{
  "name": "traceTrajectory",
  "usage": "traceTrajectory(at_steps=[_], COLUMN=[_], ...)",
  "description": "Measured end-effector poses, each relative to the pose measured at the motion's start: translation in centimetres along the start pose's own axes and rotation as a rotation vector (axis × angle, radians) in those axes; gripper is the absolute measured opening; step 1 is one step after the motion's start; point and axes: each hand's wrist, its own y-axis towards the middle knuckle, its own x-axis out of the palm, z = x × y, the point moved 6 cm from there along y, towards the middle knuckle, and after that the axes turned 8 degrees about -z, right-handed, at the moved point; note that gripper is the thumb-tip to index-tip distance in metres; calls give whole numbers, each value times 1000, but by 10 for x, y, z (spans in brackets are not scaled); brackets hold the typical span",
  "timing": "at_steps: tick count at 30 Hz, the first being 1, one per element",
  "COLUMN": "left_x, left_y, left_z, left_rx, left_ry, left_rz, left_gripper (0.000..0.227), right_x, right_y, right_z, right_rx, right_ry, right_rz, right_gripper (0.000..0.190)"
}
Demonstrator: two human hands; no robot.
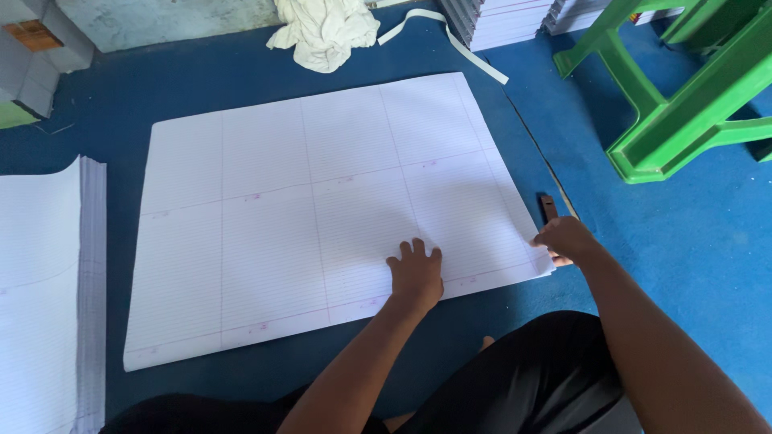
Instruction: The person folds large sheets of lined paper in half, then in half again, using a small wooden block to press the creases. The folded sheets are stacked to the left.
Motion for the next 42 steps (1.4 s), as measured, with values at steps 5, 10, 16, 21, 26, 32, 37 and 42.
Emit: traceTrajectory(at_steps=[5,10,16,21,26,32,37,42], left_x=[-5,4,28,34,35,25,19,19], left_y=[1,10,52,86,104,119,130,144], left_z=[7,16,35,50,60,71,73,71], left_rx=[19,69,123,164,123,151,165,124], left_ry=[-59,-89,-414,-804,-1264,-1513,-1483,-1535], left_rz=[-10,0,-32,52,-45,-113,-106,-120], left_gripper=[35,27,59,66,69,69,69,71], right_x=[-2,7,17,11,11,17,21,30], right_y=[-28,-50,-71,-70,-71,-109,-130,-137], right_z=[-10,-5,23,21,-10,-47,-67,-70], right_rx=[-24,-6,62,54,-156,-463,-431,-430], right_ry=[185,150,164,-11,-339,-688,-972,-1095], right_rz=[-105,-384,-544,-380,-298,-161,-196,-250], right_gripper=[41,46,41,42,47,45,38,33])
